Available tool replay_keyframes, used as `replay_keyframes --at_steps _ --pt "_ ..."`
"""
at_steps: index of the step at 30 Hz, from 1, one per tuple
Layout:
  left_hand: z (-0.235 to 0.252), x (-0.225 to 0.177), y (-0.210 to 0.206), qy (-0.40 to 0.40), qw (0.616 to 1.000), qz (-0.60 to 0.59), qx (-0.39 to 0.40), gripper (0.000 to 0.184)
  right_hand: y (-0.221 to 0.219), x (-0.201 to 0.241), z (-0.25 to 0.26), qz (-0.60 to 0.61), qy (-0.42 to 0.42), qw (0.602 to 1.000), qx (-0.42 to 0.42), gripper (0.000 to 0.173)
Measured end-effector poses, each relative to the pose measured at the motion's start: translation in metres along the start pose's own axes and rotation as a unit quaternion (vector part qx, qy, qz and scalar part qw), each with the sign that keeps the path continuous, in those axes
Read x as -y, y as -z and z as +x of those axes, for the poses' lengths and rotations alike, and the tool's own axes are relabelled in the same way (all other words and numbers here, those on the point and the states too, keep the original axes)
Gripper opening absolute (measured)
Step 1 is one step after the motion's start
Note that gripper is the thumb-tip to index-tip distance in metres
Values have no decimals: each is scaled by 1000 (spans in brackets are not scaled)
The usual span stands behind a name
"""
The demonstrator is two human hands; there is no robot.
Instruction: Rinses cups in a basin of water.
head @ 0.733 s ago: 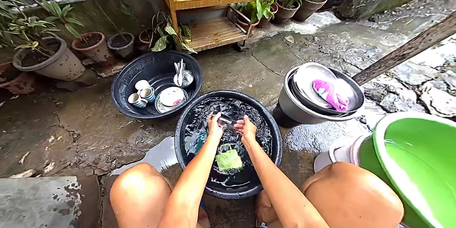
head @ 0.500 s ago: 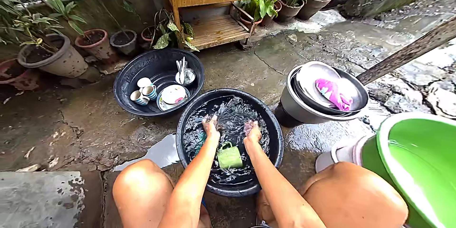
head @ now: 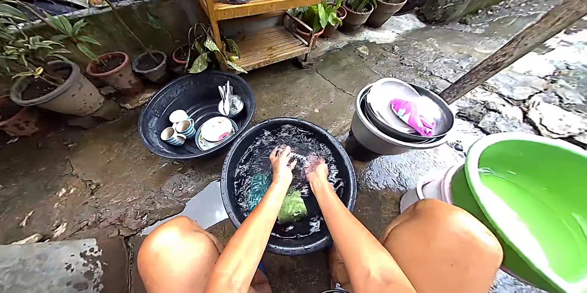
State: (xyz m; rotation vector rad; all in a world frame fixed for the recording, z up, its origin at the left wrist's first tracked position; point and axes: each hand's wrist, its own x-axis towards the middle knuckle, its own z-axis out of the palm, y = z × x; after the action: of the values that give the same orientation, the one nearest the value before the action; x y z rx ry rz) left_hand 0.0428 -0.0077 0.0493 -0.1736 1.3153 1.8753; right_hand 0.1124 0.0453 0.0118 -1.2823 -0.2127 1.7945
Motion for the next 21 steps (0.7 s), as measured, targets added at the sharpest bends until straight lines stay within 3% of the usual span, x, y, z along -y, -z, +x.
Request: replay_keyframes --at_steps 3,5,8,12,13,15,16,18,21 --pt "1 10 1 -20 1000 19 -11 67 -8 -5 -1 -25 -17 996 82 59" --pt "5 17 1 -19 1000 4 -25 67 -19 -8 -12 -161 57 979 107 57" --pt "3 15 -4 18 999 -36 -32 59 -25 -8 -20 -341 170 919 101 49" --pt "2 9 1 47 998 -30 -9 54 -22 7 -6 -319 54 936 136 55" --pt "5 11 3 50 999 -21 -4 52 -17 13 -2 -367 23 914 174 55" --pt "15 14 10 39 998 48 26 41 -12 29 4 -486 -27 825 288 54" --pt "19 13 14 28 991 114 61 45 -13 34 6 -525 -36 785 329 51" --pt "22 0 24 -2 941 317 119 55 -11 36 5 -530 -39 770 354 45" --pt "15 -36 30 -91 754 642 102 55 -5 33 15 -487 12 819 303 43"
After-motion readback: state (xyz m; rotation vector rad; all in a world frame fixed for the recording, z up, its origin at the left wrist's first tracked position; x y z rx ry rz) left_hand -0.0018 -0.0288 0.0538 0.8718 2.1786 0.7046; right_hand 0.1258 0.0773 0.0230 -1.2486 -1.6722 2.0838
